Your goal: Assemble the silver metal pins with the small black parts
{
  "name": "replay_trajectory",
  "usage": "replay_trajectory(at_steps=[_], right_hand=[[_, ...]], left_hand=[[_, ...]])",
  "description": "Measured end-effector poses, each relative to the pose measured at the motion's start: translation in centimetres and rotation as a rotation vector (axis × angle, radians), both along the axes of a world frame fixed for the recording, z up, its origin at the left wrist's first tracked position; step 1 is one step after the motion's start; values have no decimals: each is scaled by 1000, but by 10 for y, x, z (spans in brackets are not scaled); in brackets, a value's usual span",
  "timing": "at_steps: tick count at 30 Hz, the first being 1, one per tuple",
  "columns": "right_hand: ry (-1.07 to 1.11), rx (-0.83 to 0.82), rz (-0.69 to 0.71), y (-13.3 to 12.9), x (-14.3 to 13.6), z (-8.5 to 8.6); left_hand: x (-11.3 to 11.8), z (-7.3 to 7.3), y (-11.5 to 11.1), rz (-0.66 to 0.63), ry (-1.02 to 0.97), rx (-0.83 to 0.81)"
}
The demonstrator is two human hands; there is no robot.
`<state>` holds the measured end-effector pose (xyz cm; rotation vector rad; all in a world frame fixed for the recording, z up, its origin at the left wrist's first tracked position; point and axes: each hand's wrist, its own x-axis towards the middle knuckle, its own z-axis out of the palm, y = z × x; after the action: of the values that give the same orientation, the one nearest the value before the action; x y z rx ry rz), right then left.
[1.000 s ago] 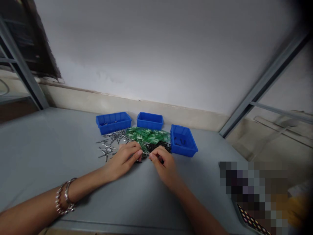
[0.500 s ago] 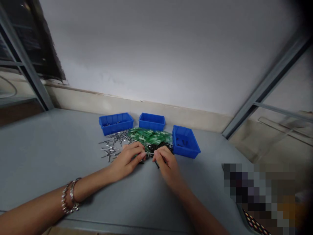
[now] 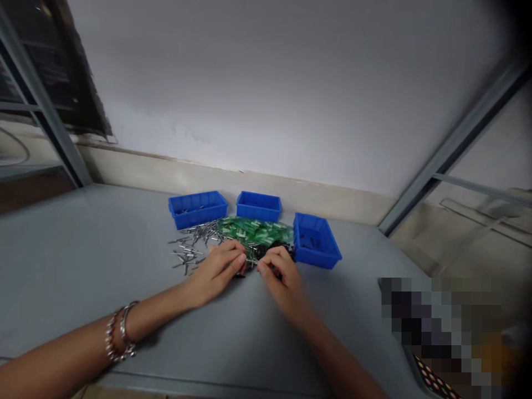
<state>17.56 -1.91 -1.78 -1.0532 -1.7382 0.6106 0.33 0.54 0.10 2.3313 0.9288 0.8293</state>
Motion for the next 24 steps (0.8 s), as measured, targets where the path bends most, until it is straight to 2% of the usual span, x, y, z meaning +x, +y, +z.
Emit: replay_trajectory(at_steps=[6, 12, 15, 17, 19, 21, 22, 24], right_hand=[[-13, 33, -19, -2, -1, 2], [-74, 47, -6, 0, -1, -2], [-117, 55, -25, 1, -4, 4], [-168, 105, -66, -6, 3, 12], [-247, 209, -186, -24, 23, 16], [-385, 323, -461, -52, 60, 12], [-470, 363, -609, -69, 84, 6], [-589, 324, -809, -101, 136, -13]], left_hand=[[0, -3, 2, -32, 4, 9], [1, -1, -1, -7, -17, 7], [2, -2, 0, -4, -25, 30], [-3, -2, 7, 34, -51, 104], [-15, 2, 19, 139, -71, 234], [-33, 8, 36, 326, -25, 395], [-44, 11, 46, 433, 5, 458], [-65, 16, 64, 682, 58, 509]])
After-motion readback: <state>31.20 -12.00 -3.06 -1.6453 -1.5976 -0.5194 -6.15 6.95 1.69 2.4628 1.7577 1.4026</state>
